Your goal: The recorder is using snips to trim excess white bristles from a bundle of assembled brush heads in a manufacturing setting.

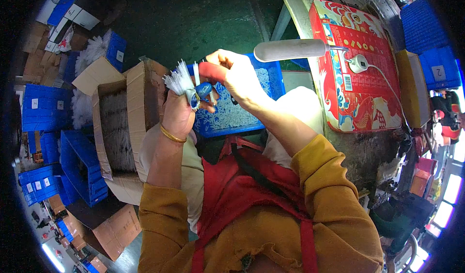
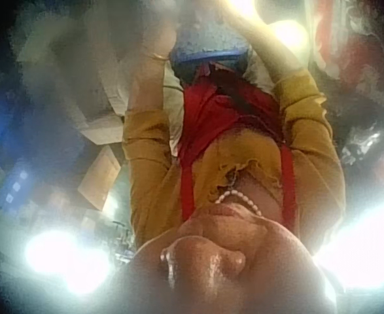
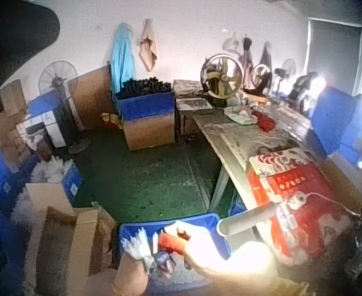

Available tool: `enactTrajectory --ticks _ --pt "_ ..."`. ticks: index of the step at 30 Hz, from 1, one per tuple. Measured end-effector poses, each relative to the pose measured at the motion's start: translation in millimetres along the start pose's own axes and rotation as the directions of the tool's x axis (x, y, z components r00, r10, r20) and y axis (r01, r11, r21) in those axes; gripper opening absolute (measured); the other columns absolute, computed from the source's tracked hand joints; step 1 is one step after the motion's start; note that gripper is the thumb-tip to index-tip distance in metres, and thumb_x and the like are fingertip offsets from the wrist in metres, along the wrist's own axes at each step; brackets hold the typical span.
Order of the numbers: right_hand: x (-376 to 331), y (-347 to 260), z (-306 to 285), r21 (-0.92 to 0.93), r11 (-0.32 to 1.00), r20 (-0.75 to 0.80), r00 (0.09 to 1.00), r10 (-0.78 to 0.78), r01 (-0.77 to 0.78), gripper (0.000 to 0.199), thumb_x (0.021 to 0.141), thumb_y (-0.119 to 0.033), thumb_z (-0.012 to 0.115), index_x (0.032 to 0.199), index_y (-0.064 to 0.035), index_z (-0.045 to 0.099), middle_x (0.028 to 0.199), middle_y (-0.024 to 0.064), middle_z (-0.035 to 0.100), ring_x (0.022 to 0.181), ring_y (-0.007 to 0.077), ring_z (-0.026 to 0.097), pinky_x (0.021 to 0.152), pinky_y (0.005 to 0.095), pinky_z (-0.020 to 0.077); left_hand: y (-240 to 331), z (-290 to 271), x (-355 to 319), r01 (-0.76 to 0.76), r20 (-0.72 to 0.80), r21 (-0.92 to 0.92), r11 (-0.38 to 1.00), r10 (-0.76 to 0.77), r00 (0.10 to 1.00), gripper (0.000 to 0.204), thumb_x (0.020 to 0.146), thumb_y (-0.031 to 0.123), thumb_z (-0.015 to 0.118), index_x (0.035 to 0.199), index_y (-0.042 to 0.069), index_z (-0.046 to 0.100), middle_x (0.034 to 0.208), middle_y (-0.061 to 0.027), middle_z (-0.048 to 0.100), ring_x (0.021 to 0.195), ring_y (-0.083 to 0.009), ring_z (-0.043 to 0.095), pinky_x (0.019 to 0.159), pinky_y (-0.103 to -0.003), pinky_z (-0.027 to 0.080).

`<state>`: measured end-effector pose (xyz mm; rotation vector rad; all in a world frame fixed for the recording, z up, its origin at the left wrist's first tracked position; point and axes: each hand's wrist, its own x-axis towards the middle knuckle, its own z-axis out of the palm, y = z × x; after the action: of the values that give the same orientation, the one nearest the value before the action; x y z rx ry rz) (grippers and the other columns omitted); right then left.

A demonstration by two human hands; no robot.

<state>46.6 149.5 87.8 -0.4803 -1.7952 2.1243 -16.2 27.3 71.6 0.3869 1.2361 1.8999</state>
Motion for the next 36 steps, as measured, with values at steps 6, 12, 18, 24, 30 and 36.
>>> enactTrajectory --ticks 6,12,18,24,30,36 --pt "-4.0 6.8 1.7 -0.437 0.758 0.087 0.862 -0.5 0.484 0.015 0.064 -0.003 0.062 0.073 -0.003 0.051 0.069 0.0061 0.05 0.058 0.0175 0.053 0.053 0.0279 0.043 -12.8 1.4 4.9 -0.089 -0.167 -0.012 0.996 0.086 0.982 0.019 0.072 -0.001 0.042 0.086 -0.002 0.055 0.069 -0.0099 0.057 0.052 -0.0141 0.055 0.039 -0.024 0.043" --pt "-12.5 10.7 10.0 -0.503 0.524 0.304 0.708 -0.637 0.687 0.017 0.063 -0.003 0.062 0.075 -0.0043 0.051 0.069 0.0092 0.049 0.063 0.0259 0.053 0.052 0.0301 0.043 -2.9 -1.3 4.8 -0.229 -0.276 -0.168 0.959 0.177 0.945 0.018 0.072 0.001 0.04 0.079 -0.002 0.056 0.07 -0.0091 0.056 0.052 -0.0133 0.053 0.039 -0.024 0.04" --pt "-2.5 -5.9 -4.1 0.176 0.984 -0.021 1.0 0.012 -0.008 0.012 0.069 -0.018 0.061 0.065 -0.0089 0.053 0.052 -0.0054 0.043 0.046 0.0032 0.036 0.041 0.0173 0.0249 2.0 -17.3 -2.8 0.057 0.123 -0.289 0.956 -0.021 0.992 0.02 0.076 0.011 0.047 0.091 -0.001 0.052 0.069 -0.012 0.056 0.049 -0.0119 0.049 0.042 -0.024 0.039" --pt "5.2 8.9 -22.2 0.226 0.971 0.335 0.942 0.001 -0.082 0.016 0.07 -0.013 0.055 0.083 -0.005 0.05 0.069 -0.0032 0.046 0.055 0.0035 0.037 0.051 0.0171 0.0292 -4.5 -22.2 4.4 0.214 0.278 -0.593 0.776 -0.052 0.959 0.024 0.077 0.019 0.05 0.092 0.001 0.053 0.072 -0.0097 0.056 0.055 -0.0122 0.049 0.044 -0.024 0.036" --pt "0.1 11.3 -2.5 0.24 0.964 0.262 0.964 0.046 -0.111 0.021 0.064 -0.009 0.059 0.083 -0.0066 0.051 0.064 -0.0052 0.044 0.057 0.0033 0.037 0.048 0.0162 0.0286 -12.5 -5.6 3.5 0.139 0.019 -0.588 0.797 -0.158 0.987 0.026 0.079 0.022 0.044 0.087 -0.001 0.052 0.071 -0.0097 0.054 0.048 -0.0136 0.044 0.041 -0.024 0.035" --pt "-1.0 15.1 6.3 0.271 0.943 0.197 0.97 0.14 -0.192 0.01 0.066 -0.01 0.055 0.073 -0.0045 0.05 0.066 0.0017 0.053 0.054 0.0083 0.05 0.051 0.0182 0.0405 -12.6 -7.3 3.8 0.136 0.011 -0.563 0.815 -0.157 0.988 0.022 0.076 0.021 0.046 0.084 0.002 0.054 0.064 -0.0065 0.054 0.046 -0.0117 0.044 0.04 -0.025 0.032"
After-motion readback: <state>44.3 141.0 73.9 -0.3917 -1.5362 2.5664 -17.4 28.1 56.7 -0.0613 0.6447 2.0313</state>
